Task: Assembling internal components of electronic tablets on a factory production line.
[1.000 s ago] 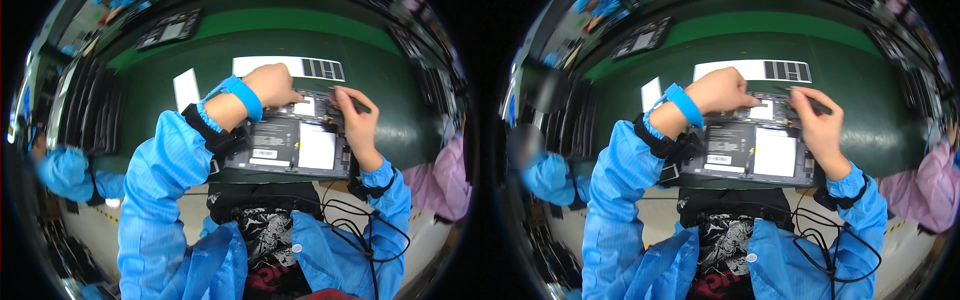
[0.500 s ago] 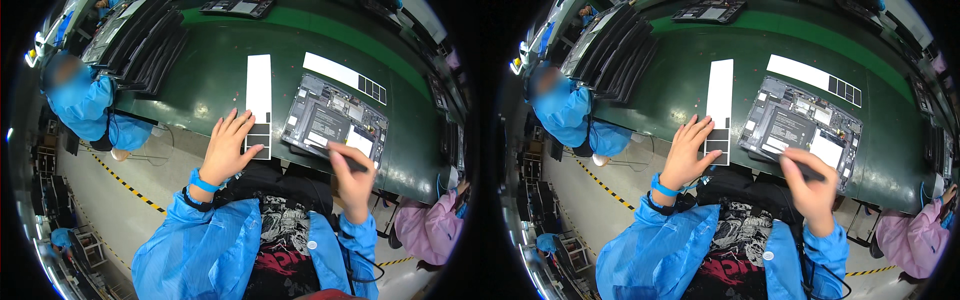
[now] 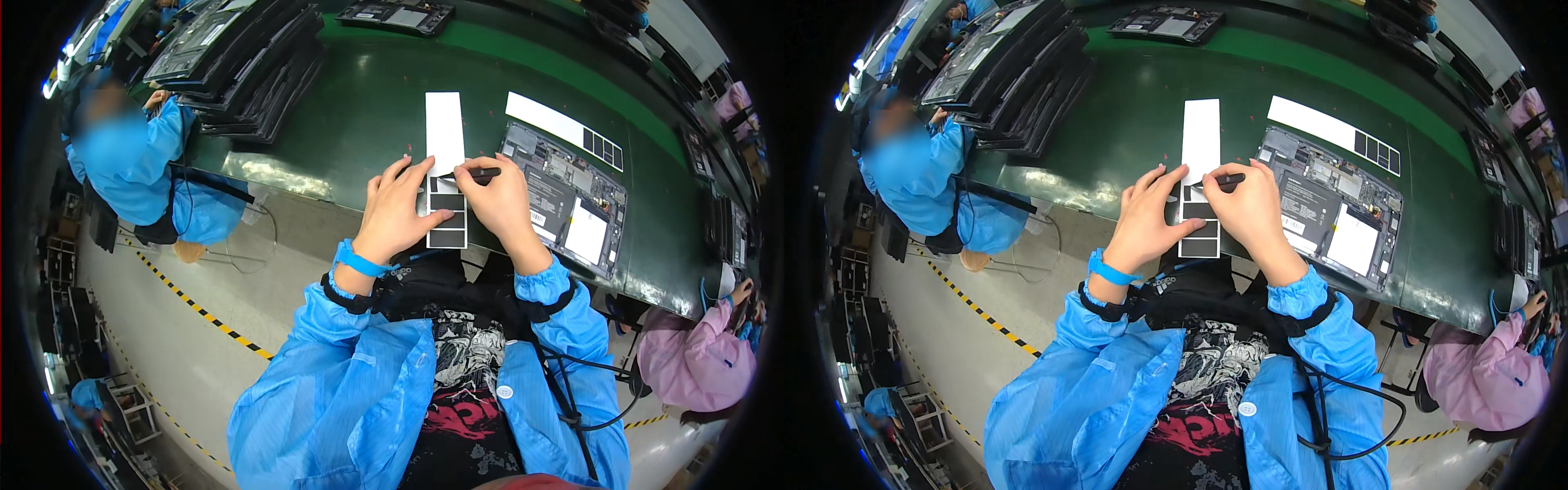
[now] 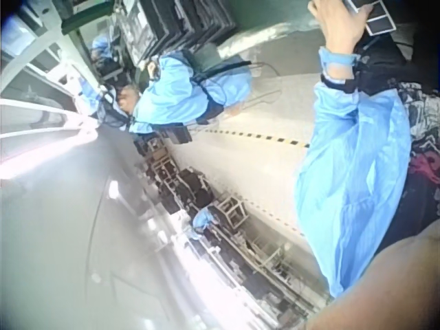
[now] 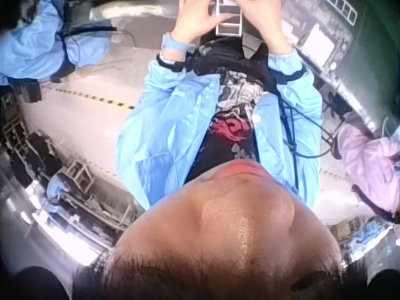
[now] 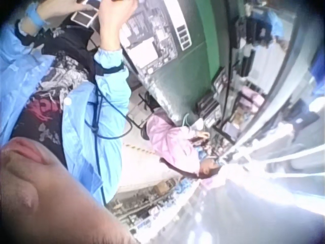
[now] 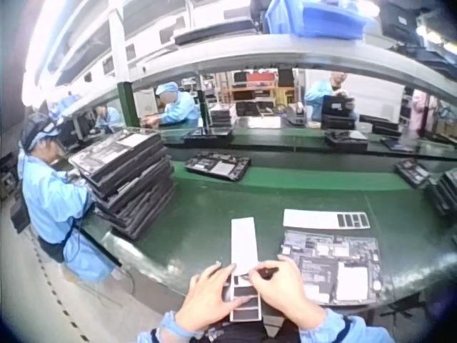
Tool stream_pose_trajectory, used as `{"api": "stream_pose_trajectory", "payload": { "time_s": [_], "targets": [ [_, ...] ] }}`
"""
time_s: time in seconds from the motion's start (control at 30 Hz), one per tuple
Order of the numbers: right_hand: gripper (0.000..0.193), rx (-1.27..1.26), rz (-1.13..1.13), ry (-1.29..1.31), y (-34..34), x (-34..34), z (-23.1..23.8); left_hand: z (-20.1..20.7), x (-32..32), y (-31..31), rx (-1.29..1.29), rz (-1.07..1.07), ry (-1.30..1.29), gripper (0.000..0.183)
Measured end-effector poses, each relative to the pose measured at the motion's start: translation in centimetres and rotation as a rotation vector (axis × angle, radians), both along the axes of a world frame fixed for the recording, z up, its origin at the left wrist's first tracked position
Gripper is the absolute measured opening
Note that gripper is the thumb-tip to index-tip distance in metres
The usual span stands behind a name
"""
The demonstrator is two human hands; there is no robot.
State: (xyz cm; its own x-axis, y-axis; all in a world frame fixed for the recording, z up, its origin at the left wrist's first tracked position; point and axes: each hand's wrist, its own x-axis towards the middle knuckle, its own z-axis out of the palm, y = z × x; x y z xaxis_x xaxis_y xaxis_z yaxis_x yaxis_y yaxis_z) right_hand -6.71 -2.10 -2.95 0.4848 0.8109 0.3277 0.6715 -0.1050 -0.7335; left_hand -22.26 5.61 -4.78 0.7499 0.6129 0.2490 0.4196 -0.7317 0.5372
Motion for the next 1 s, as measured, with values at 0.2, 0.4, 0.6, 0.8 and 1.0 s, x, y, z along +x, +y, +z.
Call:
{"api": "stream_pose_trajectory", "payload": {
  "time_s": [0.2,0.4,0.6,0.8,1.0],
  "targets": [
    [0.019,-0.031,0.008,0.058,0.3,0.4,-0.4,-0.4,0.2,0.2,0.003,0.009,-0.013,0.075],
    [0.017,0.048,0.029,0.32,-0.3,1.2,-0.4,-0.2,0.8,0.3,-0.014,0.015,0.006,0.075],
    [0.017,0.304,-0.059,0.505,-6.1,5.7,2.2,1.5,1.4,1.5,0.03,-0.09,0.092,0.067],
    [0.027,0.166,-0.252,0.65,-9.4,12.4,3.8,6.6,7.4,2.1,0.073,-0.705,0.026,0.039],
    [0.026,0.201,-0.172,0.788,-8.3,12.3,2.0,4.9,12.5,1.4,0.195,-1.014,0.087,0.042]
  ]
}}
